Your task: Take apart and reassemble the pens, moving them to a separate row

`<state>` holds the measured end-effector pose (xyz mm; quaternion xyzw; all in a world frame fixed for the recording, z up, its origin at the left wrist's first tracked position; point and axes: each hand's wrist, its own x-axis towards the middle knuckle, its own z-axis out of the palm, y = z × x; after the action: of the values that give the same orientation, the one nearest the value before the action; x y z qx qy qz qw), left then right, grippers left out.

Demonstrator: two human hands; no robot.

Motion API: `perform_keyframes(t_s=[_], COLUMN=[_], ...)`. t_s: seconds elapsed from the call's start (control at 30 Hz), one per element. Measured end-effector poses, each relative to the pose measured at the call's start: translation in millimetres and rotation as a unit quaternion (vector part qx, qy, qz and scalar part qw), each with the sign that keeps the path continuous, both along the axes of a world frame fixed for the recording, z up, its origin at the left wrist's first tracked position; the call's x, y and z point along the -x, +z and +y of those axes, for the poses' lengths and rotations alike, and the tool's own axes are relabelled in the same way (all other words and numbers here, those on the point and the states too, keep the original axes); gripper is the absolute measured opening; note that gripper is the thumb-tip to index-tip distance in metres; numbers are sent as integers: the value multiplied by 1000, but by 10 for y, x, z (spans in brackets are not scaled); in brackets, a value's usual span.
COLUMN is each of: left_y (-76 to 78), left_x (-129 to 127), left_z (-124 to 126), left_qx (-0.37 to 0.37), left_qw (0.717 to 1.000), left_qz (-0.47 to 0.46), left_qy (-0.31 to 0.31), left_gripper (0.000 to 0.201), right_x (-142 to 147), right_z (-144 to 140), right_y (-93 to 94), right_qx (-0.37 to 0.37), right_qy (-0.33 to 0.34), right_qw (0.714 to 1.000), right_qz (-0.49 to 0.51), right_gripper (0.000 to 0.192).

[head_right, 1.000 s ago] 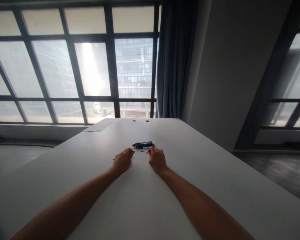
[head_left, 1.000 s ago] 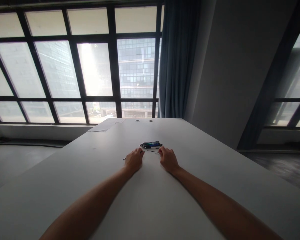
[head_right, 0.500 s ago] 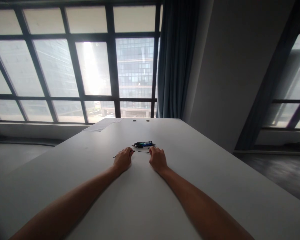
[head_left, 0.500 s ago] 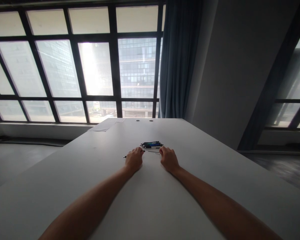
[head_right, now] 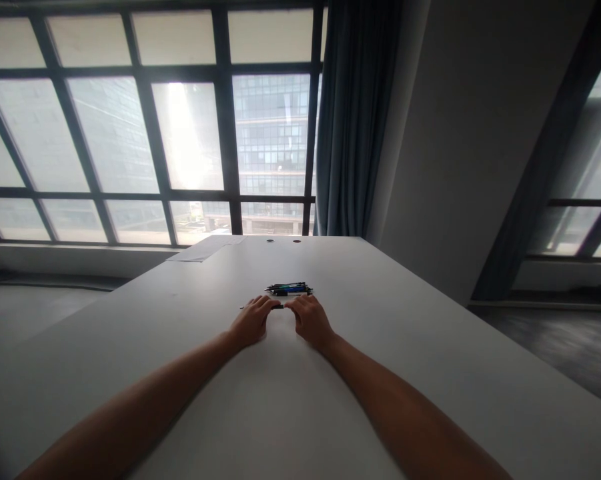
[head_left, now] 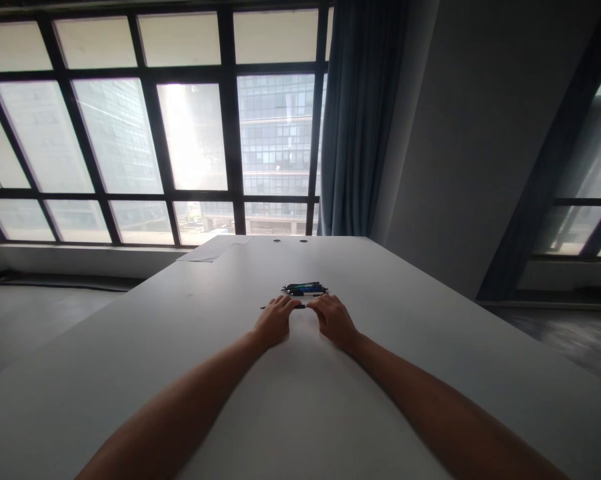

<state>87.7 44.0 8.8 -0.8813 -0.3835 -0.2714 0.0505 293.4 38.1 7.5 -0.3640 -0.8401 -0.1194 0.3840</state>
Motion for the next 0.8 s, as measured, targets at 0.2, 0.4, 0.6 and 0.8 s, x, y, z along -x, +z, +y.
perform_keyframes(t_s=[0.2, 0.4, 0.6, 0.8], left_y=[-33, -58, -30, -67], left_x=[15, 27, 16, 15], left_z=[24, 28, 8, 45], left_qx=[-5, 3, 1, -23], left_qw=[999, 999, 1000, 1000], left_qz=[-9, -7, 15, 21], left_qy=[-35, -33, -5, -1], left_gripper=[51, 53, 58, 60], right_x=[-15, -17, -6, -20], right_z=[21, 8, 44, 66], right_y=[-17, -3, -36, -65], right_qx=[25, 16, 37, 28], right_qy=[-65, -80, -89, -32], right_qw=[996, 996, 993, 997], right_qz=[61, 31, 63, 60], right_gripper=[20, 27, 24, 12])
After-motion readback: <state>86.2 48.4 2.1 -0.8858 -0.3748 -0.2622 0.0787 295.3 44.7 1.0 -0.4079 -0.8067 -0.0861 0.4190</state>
